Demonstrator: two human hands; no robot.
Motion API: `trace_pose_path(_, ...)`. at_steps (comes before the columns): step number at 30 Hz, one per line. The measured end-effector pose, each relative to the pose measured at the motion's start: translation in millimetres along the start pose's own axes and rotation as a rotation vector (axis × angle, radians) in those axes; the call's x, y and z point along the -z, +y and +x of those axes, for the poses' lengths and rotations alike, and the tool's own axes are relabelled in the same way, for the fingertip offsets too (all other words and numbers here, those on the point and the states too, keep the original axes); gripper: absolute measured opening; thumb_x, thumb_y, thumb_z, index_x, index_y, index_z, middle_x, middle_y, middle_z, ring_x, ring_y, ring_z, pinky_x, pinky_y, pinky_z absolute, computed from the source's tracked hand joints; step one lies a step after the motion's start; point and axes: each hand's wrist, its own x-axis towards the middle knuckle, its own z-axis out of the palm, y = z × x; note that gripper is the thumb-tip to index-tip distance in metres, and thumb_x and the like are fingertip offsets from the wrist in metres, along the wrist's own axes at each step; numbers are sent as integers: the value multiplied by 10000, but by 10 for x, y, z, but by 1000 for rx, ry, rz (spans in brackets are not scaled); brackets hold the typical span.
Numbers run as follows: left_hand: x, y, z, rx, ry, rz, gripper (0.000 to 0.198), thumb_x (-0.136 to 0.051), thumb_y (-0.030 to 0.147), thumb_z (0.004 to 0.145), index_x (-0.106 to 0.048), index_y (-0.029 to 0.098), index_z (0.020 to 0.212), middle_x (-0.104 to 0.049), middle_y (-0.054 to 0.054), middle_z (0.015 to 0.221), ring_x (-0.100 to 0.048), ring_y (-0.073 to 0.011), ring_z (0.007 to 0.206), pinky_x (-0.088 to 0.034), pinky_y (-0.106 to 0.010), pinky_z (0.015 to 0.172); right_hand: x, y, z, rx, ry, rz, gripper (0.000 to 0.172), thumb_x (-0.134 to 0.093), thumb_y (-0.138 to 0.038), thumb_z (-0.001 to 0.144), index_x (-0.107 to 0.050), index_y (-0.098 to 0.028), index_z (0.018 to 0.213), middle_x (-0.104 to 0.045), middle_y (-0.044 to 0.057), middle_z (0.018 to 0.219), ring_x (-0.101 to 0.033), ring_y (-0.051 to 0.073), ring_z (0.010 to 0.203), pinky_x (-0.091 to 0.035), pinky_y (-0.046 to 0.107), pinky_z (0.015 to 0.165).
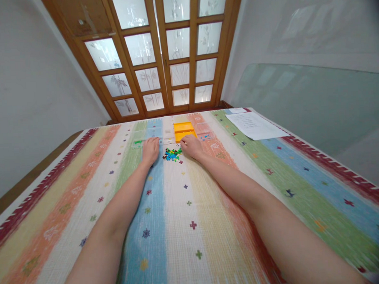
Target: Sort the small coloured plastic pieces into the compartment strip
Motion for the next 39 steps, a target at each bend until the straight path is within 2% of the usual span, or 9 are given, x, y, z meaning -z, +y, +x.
trace_pose_path(5, 46, -258, 14, 150, 32, -9, 486, -286, 320, 1072, -747, 187, 1146, -725, -109, 1310, -614, -247, 1281, -409, -465, 1177, 6, -17, -20, 9, 9, 1, 253, -527, -242, 1029, -742, -181, 913, -719, 99, 1004, -574, 225, 968, -389, 314, 838)
trace_pose_path(13, 45, -402, 23, 171, 39, 10, 476, -280, 304, 1064, -746, 209, 1079, -731, -101, 1288, -627, -224, 1268, -412, -444, 1173, 10, -17, -14, 16, -10, 2, 263, -523, -250, 1031, -747, -179, 913, -722, 97, 1000, -581, 225, 973, -394, 315, 848)
trace_pose_path(23, 46, -292, 6, 106, 22, 71, 434, -347, 359, 1060, -753, 209, 1097, -734, -101, 1280, -622, -230, 1260, -430, -456, 1159, 26, -28, -2, 10, -91, -26, 294, -512, -270, 1045, -775, -181, 949, -734, 106, 1013, -593, 232, 974, -410, 319, 844)
trace_pose_path(29, 30, -214, -8, 40, -3, 81, 392, -415, 358, 1048, -772, 207, 1106, -714, -103, 1322, -608, -254, 1272, -423, -472, 1166, 12, -28, -19, 94, -125, 32, 300, -512, -279, 1055, -793, -173, 1041, -738, 110, 1058, -597, 231, 1023, -413, 319, 911)
trace_pose_path(35, 23, -164, -13, 11, -42, 74, 372, -441, 351, 1041, -783, 214, 1093, -714, -92, 1319, -599, -262, 1282, -422, -479, 1167, 30, -25, -36, 219, -195, 66, 288, -532, -263, 1044, -810, -188, 1030, -736, 98, 1082, -612, 218, 1042, -416, 304, 939)
trace_pose_path(39, 32, -113, -11, 3, -80, 67, 359, -450, 331, 1034, -784, 214, 1097, -708, -98, 1322, -590, -264, 1297, -408, -478, 1184, 42, -32, -39, 239, -208, 62, 275, -548, -255, 1034, -819, -207, 1046, -734, 92, 1095, -620, 215, 1055, -422, 297, 935)
